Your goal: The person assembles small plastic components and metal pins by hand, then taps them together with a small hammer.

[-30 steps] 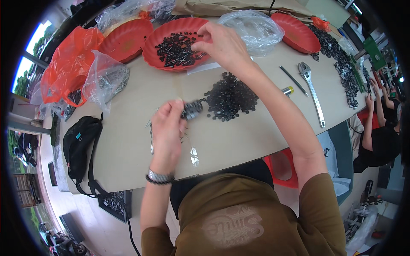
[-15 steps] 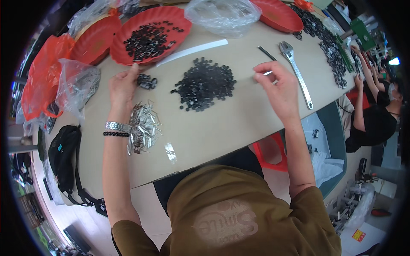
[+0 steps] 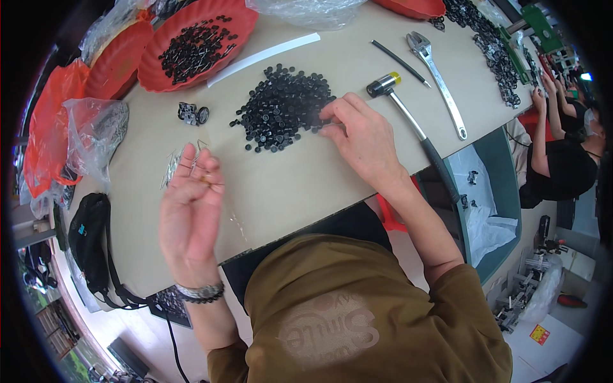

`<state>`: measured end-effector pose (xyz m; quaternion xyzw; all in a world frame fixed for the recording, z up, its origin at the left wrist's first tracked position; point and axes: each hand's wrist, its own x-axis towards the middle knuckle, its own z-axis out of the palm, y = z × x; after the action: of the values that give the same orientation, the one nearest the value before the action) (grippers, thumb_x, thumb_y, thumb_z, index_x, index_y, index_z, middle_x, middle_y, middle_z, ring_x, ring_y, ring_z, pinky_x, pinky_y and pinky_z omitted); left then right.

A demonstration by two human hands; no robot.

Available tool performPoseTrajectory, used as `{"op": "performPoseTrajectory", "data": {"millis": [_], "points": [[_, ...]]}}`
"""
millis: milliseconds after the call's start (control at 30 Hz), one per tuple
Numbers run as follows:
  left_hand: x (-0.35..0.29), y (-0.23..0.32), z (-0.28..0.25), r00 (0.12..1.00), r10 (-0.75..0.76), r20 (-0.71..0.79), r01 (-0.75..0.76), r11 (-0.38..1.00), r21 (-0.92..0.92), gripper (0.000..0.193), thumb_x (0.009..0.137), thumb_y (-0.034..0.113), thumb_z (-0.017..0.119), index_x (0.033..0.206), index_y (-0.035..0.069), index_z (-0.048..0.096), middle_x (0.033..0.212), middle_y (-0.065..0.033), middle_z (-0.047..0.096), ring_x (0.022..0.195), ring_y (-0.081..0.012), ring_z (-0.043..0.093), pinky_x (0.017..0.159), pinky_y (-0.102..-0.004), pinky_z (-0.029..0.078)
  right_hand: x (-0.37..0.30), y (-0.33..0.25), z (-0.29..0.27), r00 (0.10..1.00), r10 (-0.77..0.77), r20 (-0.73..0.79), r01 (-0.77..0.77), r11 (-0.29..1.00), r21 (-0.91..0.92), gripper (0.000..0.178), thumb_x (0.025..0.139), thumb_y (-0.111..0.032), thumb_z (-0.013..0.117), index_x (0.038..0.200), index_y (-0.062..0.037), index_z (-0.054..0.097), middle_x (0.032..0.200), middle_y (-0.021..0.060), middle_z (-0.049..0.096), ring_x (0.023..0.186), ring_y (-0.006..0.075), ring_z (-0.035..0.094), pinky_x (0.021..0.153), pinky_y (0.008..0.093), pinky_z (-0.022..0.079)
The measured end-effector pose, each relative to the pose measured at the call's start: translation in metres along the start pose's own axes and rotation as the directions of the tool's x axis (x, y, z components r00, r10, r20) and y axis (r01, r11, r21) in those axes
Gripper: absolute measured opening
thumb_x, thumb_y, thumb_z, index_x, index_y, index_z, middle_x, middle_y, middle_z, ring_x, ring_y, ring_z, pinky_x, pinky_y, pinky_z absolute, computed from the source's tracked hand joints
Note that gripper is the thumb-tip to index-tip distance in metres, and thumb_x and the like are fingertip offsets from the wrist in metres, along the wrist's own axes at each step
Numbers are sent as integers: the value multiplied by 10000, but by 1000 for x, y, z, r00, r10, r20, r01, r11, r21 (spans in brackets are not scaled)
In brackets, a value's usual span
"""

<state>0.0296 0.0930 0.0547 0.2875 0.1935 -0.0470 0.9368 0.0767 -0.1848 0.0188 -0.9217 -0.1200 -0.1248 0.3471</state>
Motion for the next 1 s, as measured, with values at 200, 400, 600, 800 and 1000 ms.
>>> {"op": "performPoseTrajectory", "data": {"millis": [200, 400, 600, 800, 1000], "points": [[-19, -45, -30, 993, -104, 55, 112, 979, -168, 346, 895, -185, 562, 1201, -26, 591, 1137, -161, 639, 1088, -293, 643, 966, -383, 565, -13, -6, -5, 994, -89, 71, 81, 991, 110, 177, 812, -9, 729, 961, -99, 696, 933, 66, 646, 820, 289, 676, 701, 399, 543], [-26, -54, -25, 991, -94, 92, 109, 979, -171, 288, 936, -126, 612, 1188, 13, 617, 1201, -133, 691, 1272, -337, 611, 1109, -469, 526, -19, -2, -4, 999, -39, 16, 36, 983, 181, 175, 803, -8, 735, 966, -65, 704, 958, 77, 668, 815, 281, 685, 724, 370, 555], [-23, -71, 5, 991, -6, 135, 16, 997, -75, 344, 945, -68, 629, 1273, 6, 560, 1283, -145, 660, 1363, -366, 541, 1188, -523, 430, -29, -50, -3, 987, -147, 64, 115, 925, 363, 192, 777, -101, 814, 919, -71, 689, 903, 61, 626, 750, 256, 658, 651, 353, 538], [-26, -79, 18, 985, 69, 158, -66, 998, -22, 378, 967, -62, 582, 1334, -5, 509, 1330, -147, 629, 1417, -379, 486, 1176, -471, 428, -42, -65, 21, 967, -256, -15, 236, 865, 442, 240, 751, -78, 861, 908, -40, 682, 848, 83, 624, 706, 236, 631, 594, 330, 500], [-32, -83, 21, 957, 146, 252, -161, 986, 37, 392, 975, -23, 624, 1349, -16, 508, 1336, -128, 621, 1393, -319, 516, 1158, -403, 427, -46, -67, 21, 982, -190, -16, 174, 862, 476, 162, 828, -36, 782, 860, -35, 624, 832, 81, 575, 672, 242, 613, 573, 363, 493]]}}
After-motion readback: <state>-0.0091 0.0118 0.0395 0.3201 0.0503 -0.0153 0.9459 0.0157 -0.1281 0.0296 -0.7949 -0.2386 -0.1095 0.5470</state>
